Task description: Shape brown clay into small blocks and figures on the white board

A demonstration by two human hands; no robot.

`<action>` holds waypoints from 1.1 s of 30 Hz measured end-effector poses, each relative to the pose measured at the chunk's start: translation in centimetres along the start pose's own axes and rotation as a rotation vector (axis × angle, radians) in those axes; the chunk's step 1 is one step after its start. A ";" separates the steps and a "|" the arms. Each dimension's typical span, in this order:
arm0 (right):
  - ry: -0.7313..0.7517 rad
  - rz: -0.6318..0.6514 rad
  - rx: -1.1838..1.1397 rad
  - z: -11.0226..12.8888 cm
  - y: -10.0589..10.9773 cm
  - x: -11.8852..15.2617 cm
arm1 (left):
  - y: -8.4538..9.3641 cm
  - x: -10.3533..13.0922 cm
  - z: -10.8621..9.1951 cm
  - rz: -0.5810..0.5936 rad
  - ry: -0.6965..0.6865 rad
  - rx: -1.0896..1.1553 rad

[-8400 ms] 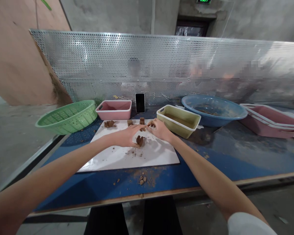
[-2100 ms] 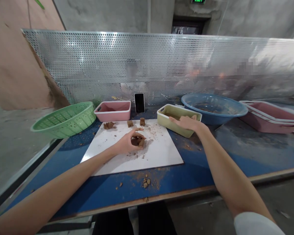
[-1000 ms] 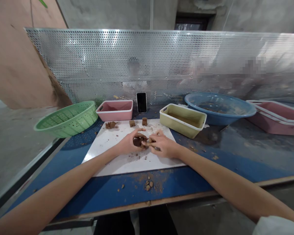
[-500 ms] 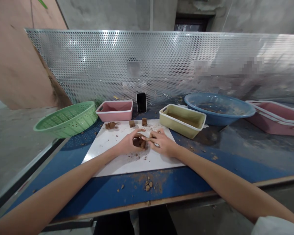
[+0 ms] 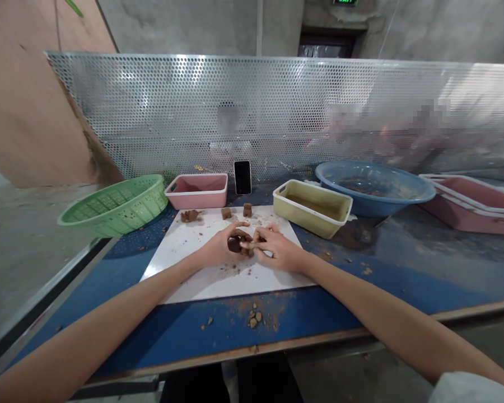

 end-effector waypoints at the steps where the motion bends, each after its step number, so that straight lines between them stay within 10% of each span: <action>1: -0.039 -0.017 0.007 -0.2 0.1 0.0 | 0.0 0.0 0.0 0.002 -0.002 -0.003; 33: -0.210 -0.004 -0.026 -1.9 -0.4 0.1 | 0.1 0.1 0.2 -0.005 -0.024 -0.022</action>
Point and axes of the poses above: each hand's wrist, its own x-axis away from the middle knuckle, its own y-axis out of the back of the hand, z = x × y, the point moved 6 cm from there along -x, towards the middle knuckle, and after that the axes turned 9 degrees about z, right-handed, at the moved point
